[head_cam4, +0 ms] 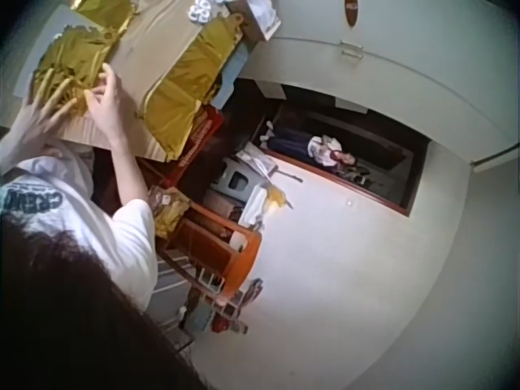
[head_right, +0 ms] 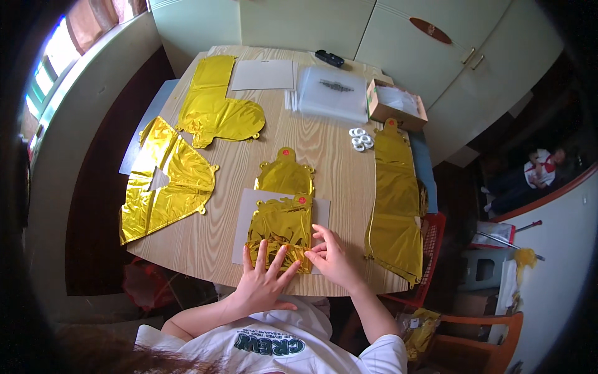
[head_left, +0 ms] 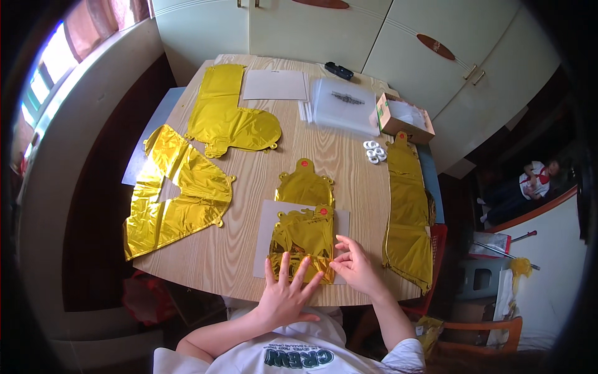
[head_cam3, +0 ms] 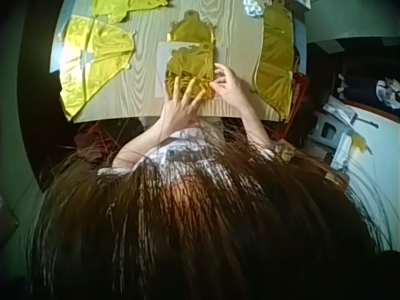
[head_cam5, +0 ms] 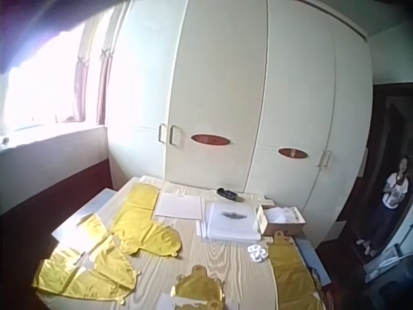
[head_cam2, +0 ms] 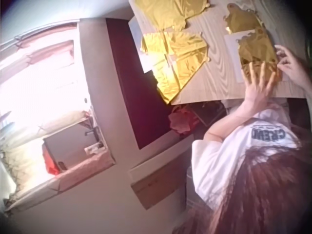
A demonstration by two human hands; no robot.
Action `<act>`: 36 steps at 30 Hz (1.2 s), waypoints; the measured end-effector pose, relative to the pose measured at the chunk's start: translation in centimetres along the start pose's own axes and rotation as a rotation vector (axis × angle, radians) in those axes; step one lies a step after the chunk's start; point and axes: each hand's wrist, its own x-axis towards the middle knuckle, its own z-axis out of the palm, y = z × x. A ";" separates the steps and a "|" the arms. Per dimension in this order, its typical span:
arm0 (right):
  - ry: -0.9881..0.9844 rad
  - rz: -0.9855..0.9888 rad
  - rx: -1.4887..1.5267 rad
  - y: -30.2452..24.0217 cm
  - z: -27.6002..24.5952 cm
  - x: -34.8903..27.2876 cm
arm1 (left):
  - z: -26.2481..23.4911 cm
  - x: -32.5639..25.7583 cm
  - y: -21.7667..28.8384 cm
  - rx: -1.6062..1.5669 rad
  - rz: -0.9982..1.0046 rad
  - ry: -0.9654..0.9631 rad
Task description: Folding and packaging gold-colored foil sheets into paper sleeves.
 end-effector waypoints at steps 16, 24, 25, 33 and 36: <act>-0.009 -0.010 -0.032 -0.9 0.5 1.2 | 0.2 0.0 -0.1 0.021 0.016 0.026; 0.110 -0.207 -0.187 0.4 1.1 1.8 | -0.1 0.0 0.0 0.036 0.003 -0.016; 0.116 -0.239 -0.222 0.6 1.0 2.0 | -0.1 0.0 0.1 0.039 0.003 -0.014; 0.227 -0.513 -0.617 0.4 0.7 1.2 | 0.3 -0.1 0.0 0.026 0.005 -0.002; 0.120 -0.600 -0.837 0.5 1.1 -0.5 | 0.4 0.0 0.0 0.010 0.009 0.010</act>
